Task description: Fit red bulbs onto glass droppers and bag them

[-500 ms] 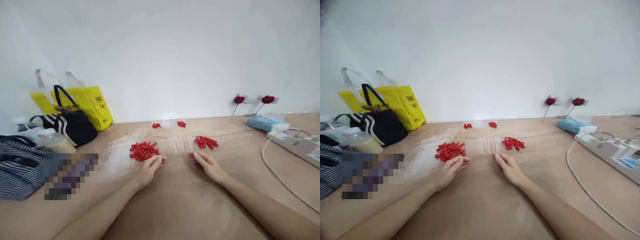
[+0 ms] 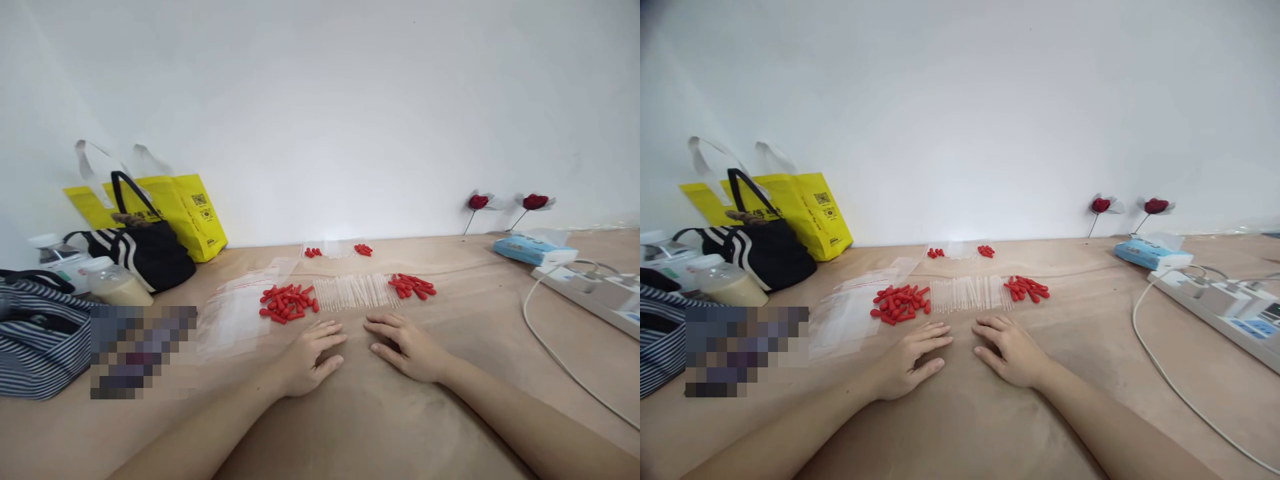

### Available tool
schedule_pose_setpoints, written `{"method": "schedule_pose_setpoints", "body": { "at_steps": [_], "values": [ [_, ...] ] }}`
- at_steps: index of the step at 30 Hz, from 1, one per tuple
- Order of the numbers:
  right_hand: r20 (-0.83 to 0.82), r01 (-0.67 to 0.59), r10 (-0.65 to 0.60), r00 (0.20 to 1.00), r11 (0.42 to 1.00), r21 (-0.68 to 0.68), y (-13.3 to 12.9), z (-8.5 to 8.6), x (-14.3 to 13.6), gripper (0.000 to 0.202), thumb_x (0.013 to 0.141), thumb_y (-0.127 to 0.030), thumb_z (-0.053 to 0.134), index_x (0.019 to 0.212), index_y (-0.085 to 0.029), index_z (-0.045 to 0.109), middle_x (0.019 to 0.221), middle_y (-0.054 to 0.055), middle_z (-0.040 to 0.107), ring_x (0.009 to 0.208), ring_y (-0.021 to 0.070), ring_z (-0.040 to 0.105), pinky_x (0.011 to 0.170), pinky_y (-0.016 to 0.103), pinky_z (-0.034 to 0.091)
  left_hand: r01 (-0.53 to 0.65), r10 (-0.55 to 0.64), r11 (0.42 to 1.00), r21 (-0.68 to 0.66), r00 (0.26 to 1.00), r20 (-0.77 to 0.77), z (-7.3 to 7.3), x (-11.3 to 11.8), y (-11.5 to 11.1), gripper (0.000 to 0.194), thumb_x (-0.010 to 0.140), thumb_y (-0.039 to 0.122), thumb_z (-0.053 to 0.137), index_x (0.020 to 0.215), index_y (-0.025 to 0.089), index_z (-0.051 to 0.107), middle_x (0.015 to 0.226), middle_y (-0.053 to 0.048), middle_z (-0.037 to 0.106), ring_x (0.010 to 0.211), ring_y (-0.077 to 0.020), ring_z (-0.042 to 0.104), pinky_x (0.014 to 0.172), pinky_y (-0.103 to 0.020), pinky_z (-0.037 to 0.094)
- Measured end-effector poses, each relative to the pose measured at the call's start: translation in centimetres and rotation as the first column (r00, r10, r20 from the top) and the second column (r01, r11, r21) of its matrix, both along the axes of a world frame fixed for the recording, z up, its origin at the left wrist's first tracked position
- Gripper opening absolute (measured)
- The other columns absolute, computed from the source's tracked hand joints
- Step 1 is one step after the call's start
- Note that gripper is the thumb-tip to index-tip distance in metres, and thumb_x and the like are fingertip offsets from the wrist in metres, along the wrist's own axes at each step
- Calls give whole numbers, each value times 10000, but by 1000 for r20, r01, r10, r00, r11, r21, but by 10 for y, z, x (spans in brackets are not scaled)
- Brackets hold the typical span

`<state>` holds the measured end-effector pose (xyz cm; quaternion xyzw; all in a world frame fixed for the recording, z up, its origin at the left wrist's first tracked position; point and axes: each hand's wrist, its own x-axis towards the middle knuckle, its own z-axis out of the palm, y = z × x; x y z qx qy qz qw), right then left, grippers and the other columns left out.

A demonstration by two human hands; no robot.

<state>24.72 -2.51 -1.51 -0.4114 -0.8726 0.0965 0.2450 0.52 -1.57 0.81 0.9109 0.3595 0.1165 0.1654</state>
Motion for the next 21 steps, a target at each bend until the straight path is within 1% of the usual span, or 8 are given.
{"method": "schedule_pose_setpoints", "body": {
  "at_steps": [3, 5, 7, 9, 11, 12, 15, 21],
  "values": [
    [-24, 1, 0, 1000, 1000, 13, 0, 0, 0, 351, 812, -309, 466, 1133, -188, 541, 1132, 94, 553, 1021, 210, 500, 873, 363, 401, 0, 0, 1000, 8, 1000, -1, -1, 0, 1, 394, 834, 333, 435, 1201, 199, 487, 1316, -75, 411, 1231, -203, 333, 1018, -404, 276],
    [-62, 50, -47, 997, 998, 42, 5, 0, 3, 283, 800, -284, 474, 1043, -195, 590, 1038, 80, 596, 933, 196, 540, 815, 340, 428, 4, -4, 1000, 11, 1000, 1, -1, 0, 1, 394, 833, 335, 437, 1199, 199, 488, 1315, -76, 412, 1231, -204, 334, 1018, -405, 277],
    [-131, 178, -164, 978, 979, 103, 15, 0, 11, 209, 787, -265, 476, 906, -195, 633, 894, 69, 629, 826, 191, 565, 754, 333, 441, 6, -6, 1000, 12, 1000, 7, 0, 0, 1, 393, 833, 335, 438, 1198, 198, 489, 1314, -76, 414, 1232, -204, 331, 1017, -403, 280],
    [-247, 352, -310, 918, 924, 151, 27, -2, 24, 189, 778, -272, 470, 786, -187, 639, 776, 64, 633, 745, 192, 571, 701, 330, 443, 0, -1, 1000, 12, 1000, 13, 1, 1, 0, 386, 831, 329, 445, 1192, 202, 496, 1307, -74, 423, 1229, -207, 337, 1014, -405, 284],
    [-367, 481, -412, 834, 869, 116, 38, -6, 38, 208, 780, -296, 454, 759, -182, 627, 748, 58, 639, 696, 187, 574, 630, 308, 445, -3, 3, 1000, 4, 1000, 17, 3, 1, -2, 379, 826, 324, 456, 1182, 203, 506, 1300, -73, 432, 1224, -211, 346, 1015, -409, 282],
    [-390, 502, -430, 814, 859, 102, 42, -8, 43, 214, 780, -307, 451, 765, -184, 626, 753, 55, 643, 692, 186, 576, 616, 302, 442, -2, 2, 1000, -2, 1000, 16, 4, 2, -3, 380, 824, 322, 459, 1181, 201, 507, 1299, -75, 434, 1223, -212, 347, 1016, -410, 279],
    [-364, 496, -423, 830, 858, 134, 46, -14, 50, 201, 761, -326, 472, 753, -197, 626, 734, 42, 644, 687, 186, 574, 623, 302, 434, 4, -4, 1000, -13, 1000, 12, 4, 2, -4, 396, 823, 321, 462, 1194, 188, 495, 1304, -82, 425, 1228, -214, 338, 1022, -411, 268],
    [-292, 443, -377, 879, 872, 208, 40, -17, 46, 204, 770, -341, 470, 738, -207, 621, 699, 35, 619, 685, 176, 556, 659, 305, 426, 5, -5, 1000, -18, 1000, 8, 3, 2, -4, 396, 827, 326, 454, 1196, 191, 494, 1305, -77, 425, 1233, -214, 328, 1029, -415, 250]
  ]
}}
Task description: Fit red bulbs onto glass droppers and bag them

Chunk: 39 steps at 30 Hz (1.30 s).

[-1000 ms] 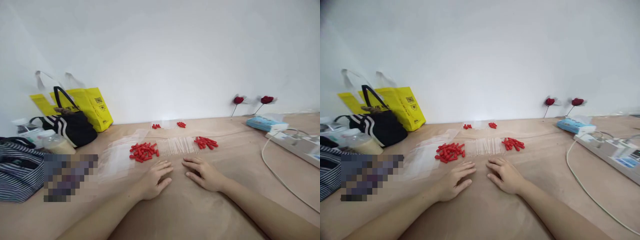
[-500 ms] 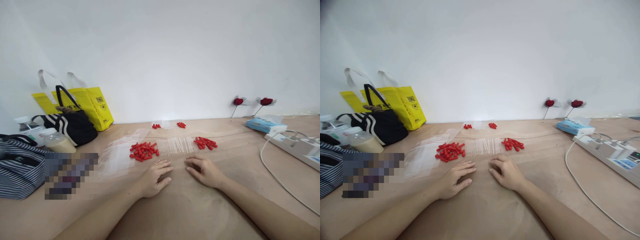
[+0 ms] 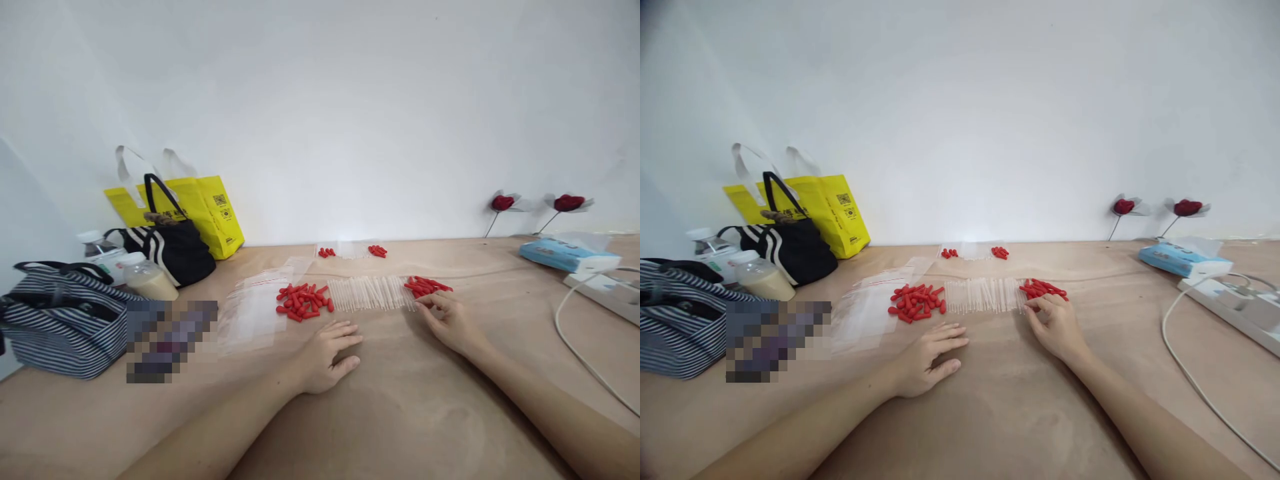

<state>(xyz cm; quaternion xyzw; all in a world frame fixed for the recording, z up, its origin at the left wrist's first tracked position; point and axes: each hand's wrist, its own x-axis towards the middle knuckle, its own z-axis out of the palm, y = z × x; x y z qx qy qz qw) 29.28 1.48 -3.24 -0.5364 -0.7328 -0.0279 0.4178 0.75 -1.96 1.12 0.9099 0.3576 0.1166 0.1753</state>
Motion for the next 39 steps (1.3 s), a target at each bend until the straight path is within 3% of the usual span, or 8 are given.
{"method": "schedule_pose_setpoints", "body": {
  "at_steps": [2, 9, 13, 19, 25, 31, 35, 39],
  "values": [
    [44, 33, -33, 998, 999, 13, 3, 0, 3, 209, 772, -342, 465, 764, -206, 624, 733, 41, 616, 716, 181, 550, 696, 315, 418, -2, 2, 1000, -3, 1000, -3, 0, 0, 0, 397, 829, 332, 448, 1197, 191, 493, 1309, -79, 419, 1232, -213, 331, 1028, -417, 250],
    [222, 358, -341, 913, 933, -36, 28, 6, 17, 330, 771, -422, 450, 1001, -247, 610, 945, 72, 600, 877, 258, 503, 718, 395, 361, -16, 16, 1000, 5, 1000, 23, 1, -1, -1, 381, 818, 329, 464, 1179, 213, 509, 1295, -68, 440, 1219, -218, 351, 1005, -422, 286],
    [269, 314, -277, 922, 944, -103, 38, 6, 17, 270, 772, -434, 454, 859, -288, 664, 887, 50, 620, 816, 244, 510, 667, 372, 345, -14, 14, 1000, 6, 998, 56, 0, -1, 0, 371, 816, 325, 471, 1172, 230, 513, 1285, -59, 454, 1212, -219, 361, 1001, -426, 290],
    [206, 273, -253, 945, 959, -76, 42, 4, 15, 267, 758, -420, 464, 743, -257, 674, 771, 50, 626, 757, 227, 517, 624, 337, 337, -19, 19, 1000, 3, 998, 64, -2, -2, -1, 345, 808, 313, 479, 1137, 229, 539, 1259, -64, 480, 1192, -231, 378, 982, -423, 313],
    [-26, 244, -245, 969, 969, -46, 40, 6, 11, 282, 755, -422, 456, 773, -207, 637, 768, 55, 633, 730, 210, 533, 645, 326, 366, -108, 67, 977, 183, 973, 220, -5, 5, 5, 167, 782, 246, 502, 879, 192, 628, 964, -59, 607, 899, -183, 530, 828, -330, 408],
    [-130, 195, -197, 972, 980, -26, 28, 1, -6, 218, 730, -366, 481, 796, -187, 587, 752, 40, 642, 700, 188, 553, 689, 325, 367, -285, 240, 890, 355, 956, 166, 2, 41, 30, 67, 744, 240, 537, 755, 198, 588, 836, -28, 603, 868, -209, 495, 807, -365, 354],
    [-90, 175, -174, 981, 985, 1, 21, 2, -13, 197, 718, -354, 485, 781, -193, 579, 730, 28, 644, 709, 191, 564, 747, 359, 331, -377, 381, 853, 361, 922, 63, 8, 72, 45, 217, 727, 374, 554, 862, 207, 574, 936, -50, 590, 941, -243, 470, 814, -381, 338],
    [-67, 157, -157, 985, 988, -7, 19, 2, -14, 202, 714, -366, 488, 788, -202, 580, 734, 21, 648, 715, 194, 568, 766, 376, 308, -463, 485, 816, 345, 874, 25, 10, 93, 68, 214, 795, 314, 440, 914, 205, 581, 968, -71, 588, 981, -247, 459, 824, -383, 328]
  ]
}}
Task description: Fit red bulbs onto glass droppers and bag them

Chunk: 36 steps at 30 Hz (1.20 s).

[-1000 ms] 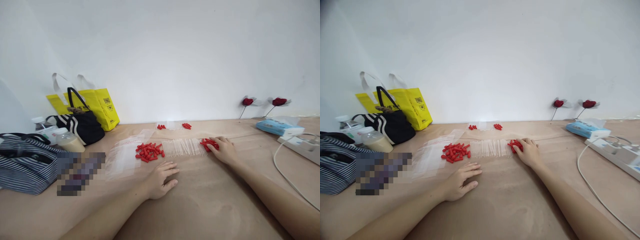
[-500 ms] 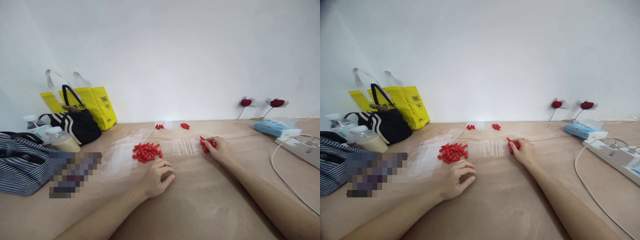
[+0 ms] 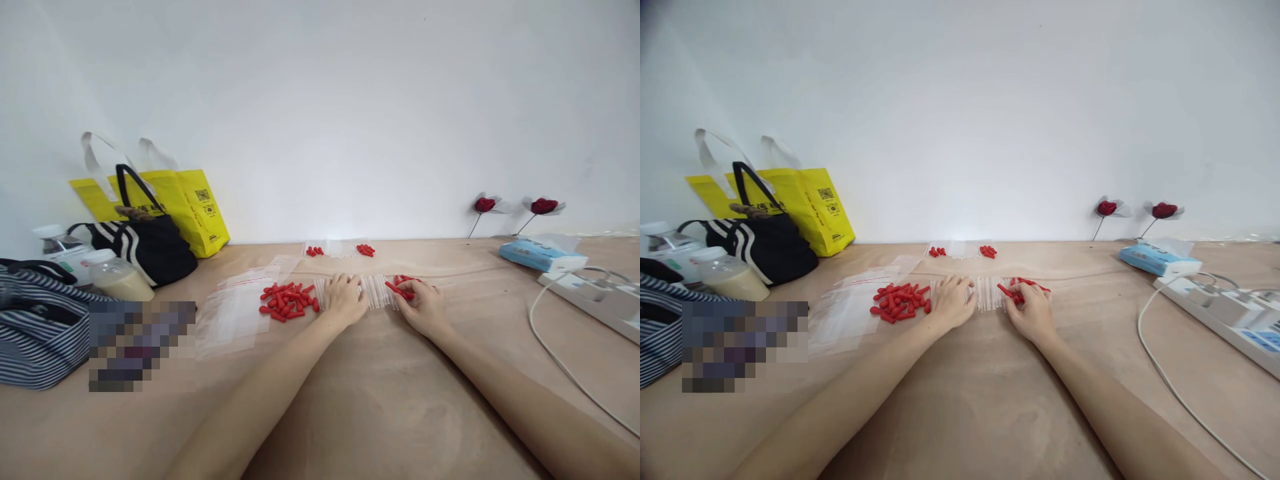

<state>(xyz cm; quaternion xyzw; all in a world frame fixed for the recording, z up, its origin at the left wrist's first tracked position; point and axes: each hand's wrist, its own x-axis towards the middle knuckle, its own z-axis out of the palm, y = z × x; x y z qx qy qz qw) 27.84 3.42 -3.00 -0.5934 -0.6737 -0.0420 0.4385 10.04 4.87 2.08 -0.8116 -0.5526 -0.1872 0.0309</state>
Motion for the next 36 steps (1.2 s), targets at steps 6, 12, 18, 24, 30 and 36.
{"method": "schedule_pose_setpoints", "body": {
  "at_steps": [6, 12, 18, 24, 30, 36],
  "values": [
    [19, -24, 24, 1000, 1000, 11, 0, -1, 0, 199, 706, -348, 489, 799, -200, 584, 705, 16, 635, 690, 183, 561, 771, 370, 310, -219, 216, 971, -99, 975, -47, 1, 15, 32, 304, 726, 350, 493, 856, 113, 633, 1007, -177, 580, 999, -320, 453, 841, -444, 292],
    [29, -38, 38, 999, 999, 5, -1, 0, 0, 199, 704, -325, 492, 818, -193, 586, 721, 28, 637, 694, 188, 561, 761, 370, 321, -291, 281, 942, -166, 956, -81, 2, 21, 38, 348, 684, 389, 522, 860, 117, 648, 1007, -173, 606, 1005, -305, 477, 861, -413, 276],
    [20, -36, 36, 999, 999, 10, -1, 1, 0, 185, 706, -329, 496, 798, -192, 581, 725, 29, 636, 686, 186, 557, 759, 375, 332, -318, 309, 923, -217, 948, -75, 2, 20, 42, 285, 689, 338, 521, 849, 138, 645, 965, -159, 637, 987, -281, 522, 856, -398, 293],
    [-73, -73, 73, 995, 997, 5, 0, 0, 0, 158, 690, -301, 514, 779, -182, 566, 717, 37, 617, 638, 172, 537, 637, 310, 401, -265, 265, 942, -204, 964, -30, 12, 13, 38, 222, 702, 292, 524, 803, 126, 632, 910, -158, 639, 936, -302, 546, 789, -402, 359],
    [-216, -210, 216, 952, 976, 48, -5, 5, -8, 167, 708, -252, 502, 845, -174, 558, 775, 41, 608, 672, 162, 552, 638, 293, 439, 57, -51, 990, -131, 998, 46, 27, -31, -6, 142, 804, 262, 453, 796, 177, 566, 882, -43, 617, 830, -176, 560, 708, -264, 412],
    [-241, -478, 451, 859, 876, -65, -23, 12, -40, 267, 770, -197, 447, 984, -189, 606, 865, 61, 595, 772, 165, 557, 684, 300, 450, 365, -358, 931, -36, 925, 125, 0, -85, -42, 145, 853, 224, 401, 831, 185, 539, 827, -27, 608, 768, -164, 556, 695, -271, 424]
  ]
}}
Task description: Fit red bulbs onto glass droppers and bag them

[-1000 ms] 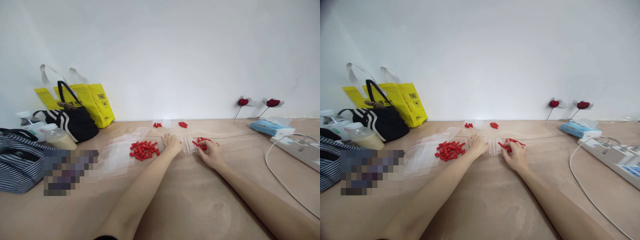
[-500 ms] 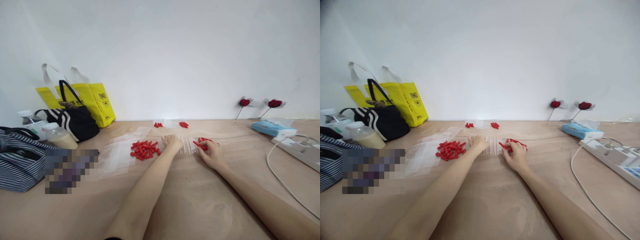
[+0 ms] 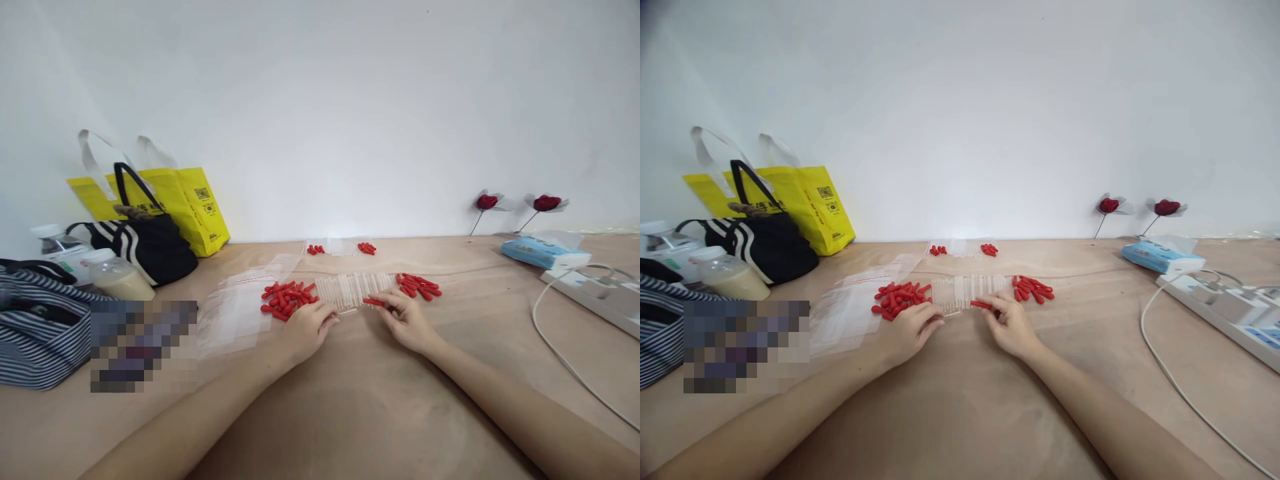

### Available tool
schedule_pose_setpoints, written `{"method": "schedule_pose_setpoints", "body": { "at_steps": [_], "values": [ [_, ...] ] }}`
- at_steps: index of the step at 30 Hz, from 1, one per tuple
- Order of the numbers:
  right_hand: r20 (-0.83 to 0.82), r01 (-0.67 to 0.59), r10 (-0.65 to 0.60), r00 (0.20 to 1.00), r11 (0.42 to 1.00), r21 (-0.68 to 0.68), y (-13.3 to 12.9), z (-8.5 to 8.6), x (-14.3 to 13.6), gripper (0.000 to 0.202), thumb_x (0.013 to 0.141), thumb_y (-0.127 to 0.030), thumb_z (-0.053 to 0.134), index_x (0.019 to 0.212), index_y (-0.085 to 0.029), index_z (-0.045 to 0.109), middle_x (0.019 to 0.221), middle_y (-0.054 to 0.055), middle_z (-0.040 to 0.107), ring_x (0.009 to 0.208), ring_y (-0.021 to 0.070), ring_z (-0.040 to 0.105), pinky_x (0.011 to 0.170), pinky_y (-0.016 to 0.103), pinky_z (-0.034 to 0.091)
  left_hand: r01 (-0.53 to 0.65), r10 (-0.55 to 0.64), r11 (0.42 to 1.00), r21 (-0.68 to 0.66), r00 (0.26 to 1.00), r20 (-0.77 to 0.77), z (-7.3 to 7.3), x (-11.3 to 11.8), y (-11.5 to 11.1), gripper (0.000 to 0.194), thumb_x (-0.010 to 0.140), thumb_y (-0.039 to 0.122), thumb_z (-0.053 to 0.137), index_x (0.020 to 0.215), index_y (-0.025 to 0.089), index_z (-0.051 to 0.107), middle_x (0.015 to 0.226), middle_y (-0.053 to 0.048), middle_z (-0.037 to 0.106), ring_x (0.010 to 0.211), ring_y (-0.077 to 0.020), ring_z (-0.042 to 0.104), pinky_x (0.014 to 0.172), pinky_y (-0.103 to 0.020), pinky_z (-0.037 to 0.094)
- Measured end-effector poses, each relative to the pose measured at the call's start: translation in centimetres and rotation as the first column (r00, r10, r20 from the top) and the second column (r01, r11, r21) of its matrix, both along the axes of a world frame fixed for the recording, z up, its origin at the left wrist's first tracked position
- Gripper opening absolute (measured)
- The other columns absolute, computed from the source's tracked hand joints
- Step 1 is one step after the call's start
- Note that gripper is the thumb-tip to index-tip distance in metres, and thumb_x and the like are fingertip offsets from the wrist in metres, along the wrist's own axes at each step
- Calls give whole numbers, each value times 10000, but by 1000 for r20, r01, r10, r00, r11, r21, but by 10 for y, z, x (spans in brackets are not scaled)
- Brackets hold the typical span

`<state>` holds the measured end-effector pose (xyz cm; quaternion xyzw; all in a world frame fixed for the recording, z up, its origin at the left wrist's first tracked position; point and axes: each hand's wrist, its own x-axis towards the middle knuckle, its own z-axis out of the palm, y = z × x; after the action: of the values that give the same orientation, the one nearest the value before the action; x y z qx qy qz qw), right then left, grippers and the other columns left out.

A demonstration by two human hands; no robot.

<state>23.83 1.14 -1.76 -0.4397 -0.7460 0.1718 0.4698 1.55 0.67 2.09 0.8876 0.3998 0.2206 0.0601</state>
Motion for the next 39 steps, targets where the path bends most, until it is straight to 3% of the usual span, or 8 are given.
{"method": "schedule_pose_setpoints", "body": {
  "at_steps": [3, 7, 11, 18, 27, 33, 39],
  "values": [
    [-24, -80, 78, 997, 993, -87, -8, 2, -14, 226, 771, -217, 475, 931, -203, 635, 868, 57, 600, 728, 153, 560, 633, 281, 453, 10, -14, 999, 54, 997, 74, -14, -11, 0, 151, 860, 233, 402, 830, 189, 543, 812, -26, 603, 775, -159, 552, 718, -274, 416],
    [-24, -106, 103, 994, 985, -133, -12, 3, -19, 165, 760, -254, 530, 863, -208, 650, 810, 44, 613, 669, 139, 547, 575, 257, 440, -5, -6, 993, 116, 995, 95, -22, -12, 4, 132, 854, 228, 426, 822, 190, 547, 798, -16, 606, 756, -154, 548, 715, -286, 401],
    [0, -67, 67, 998, 991, -115, -11, 1, -18, 138, 760, -235, 535, 841, -200, 641, 747, 34, 609, 624, 129, 525, 546, 246, 427, -1, -15, 985, 174, 996, 86, -23, -10, 5, 120, 847, 218, 448, 804, 177, 553, 774, -14, 611, 741, -159, 551, 703, -301, 389],
    [-6, -138, 138, 990, 984, -111, -12, 3, -19, 119, 770, -216, 526, 832, -206, 627, 814, 37, 623, 721, 147, 563, 622, 268, 448, 38, -58, 970, 239, 995, 79, -25, -10, 6, 124, 840, 196, 465, 816, 174, 585, 795, -20, 630, 734, -153, 566, 678, -284, 399],
    [-98, -192, 177, 979, 965, -179, -12, -2, -21, 144, 793, -228, 493, 889, -182, 590, 826, 43, 645, 741, 157, 587, 656, 285, 475, 91, -120, 958, 271, 989, 91, -26, -5, 3, 240, 858, 168, 413, 1020, 207, 586, 863, -27, 637, 751, -145, 550, 681, -286, 384],
    [-41, -173, 170, 985, 982, -79, -13, -3, -24, 138, 797, -247, 510, 880, -205, 612, 875, 39, 663, 795, 163, 596, 736, 312, 450, 64, -96, 944, 323, 992, 82, -22, 2, 3, 185, 864, 247, 444, 925, 201, 613, 758, 1, 660, 652, -134, 535, 667, -308, 351],
    [183, -85, 56, 982, 984, 157, -19, 3, -23, 110, 815, -259, 516, 825, -213, 615, 744, 18, 658, 691, 150, 557, 710, 329, 356, 134, -159, 888, 441, 987, 21, -25, 3, 6, 210, 877, 201, 405, 949, 186, 602, 703, -5, 636, 629, -124, 529, 770, -327, 374]
  ]
}}
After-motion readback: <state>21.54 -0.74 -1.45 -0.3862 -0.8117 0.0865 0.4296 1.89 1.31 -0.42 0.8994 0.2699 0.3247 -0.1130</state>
